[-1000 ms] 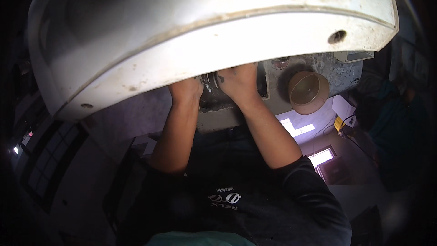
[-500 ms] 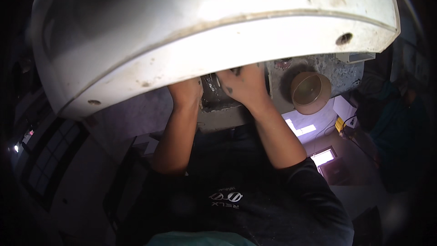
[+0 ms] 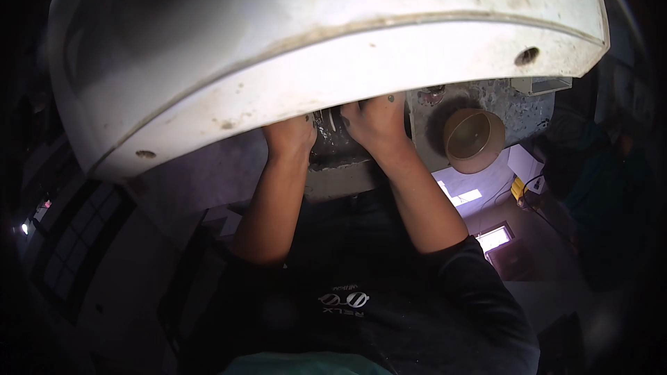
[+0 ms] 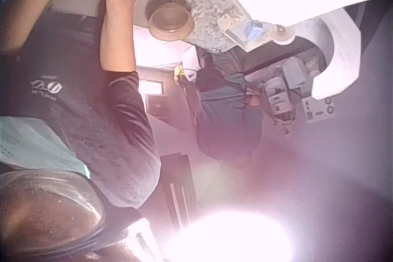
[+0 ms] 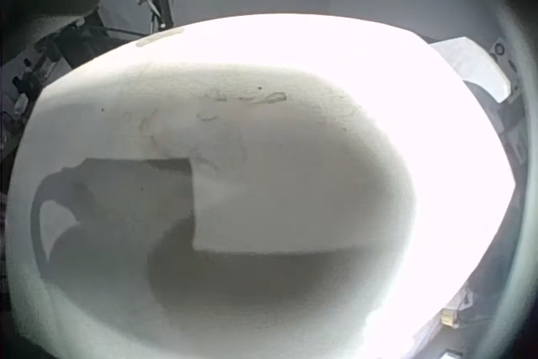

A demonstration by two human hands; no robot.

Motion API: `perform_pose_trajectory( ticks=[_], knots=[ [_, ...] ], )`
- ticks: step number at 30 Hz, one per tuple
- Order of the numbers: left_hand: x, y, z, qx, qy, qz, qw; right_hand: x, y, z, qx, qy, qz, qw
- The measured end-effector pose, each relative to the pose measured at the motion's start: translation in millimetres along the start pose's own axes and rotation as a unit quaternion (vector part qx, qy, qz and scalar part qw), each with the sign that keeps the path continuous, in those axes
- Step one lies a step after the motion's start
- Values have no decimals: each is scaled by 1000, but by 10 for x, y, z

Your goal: The person polishes dental prosthetics by holding and rotating them against the spinning wheel of a dental polishing lathe with wet slurry by hand inside a splash hood.

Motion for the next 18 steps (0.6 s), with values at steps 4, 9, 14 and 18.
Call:
perform_pose_trajectory(
  ticks=[4, 9, 14, 18],
  knots=[
    [-9, 18, -59, 13, -3, 0, 1000, 90, 20, -53, -40, -39, 31, 998],
    [-150, 174, -5, 44, 14, 53, 998, 26, 17, 49, -36, 101, -75, 991],
    [-198, 190, -37, 13, 26, 6, 1000, 52, 22, 58, -57, 48, -60, 995],
    [-244, 212, 42, -6, 14, -17, 1000, 80, 1, 87, -40, 43, -103, 993]
  ],
)
Point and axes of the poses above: each hand's wrist, its own z-axis away from the middle knuckle, its own y-axis out of the palm, x = y × z, the point moved 6 cm from there along -z, towards the middle knuckle, and after that the axes turned 1 degree about -y, right-handed, at the moved point
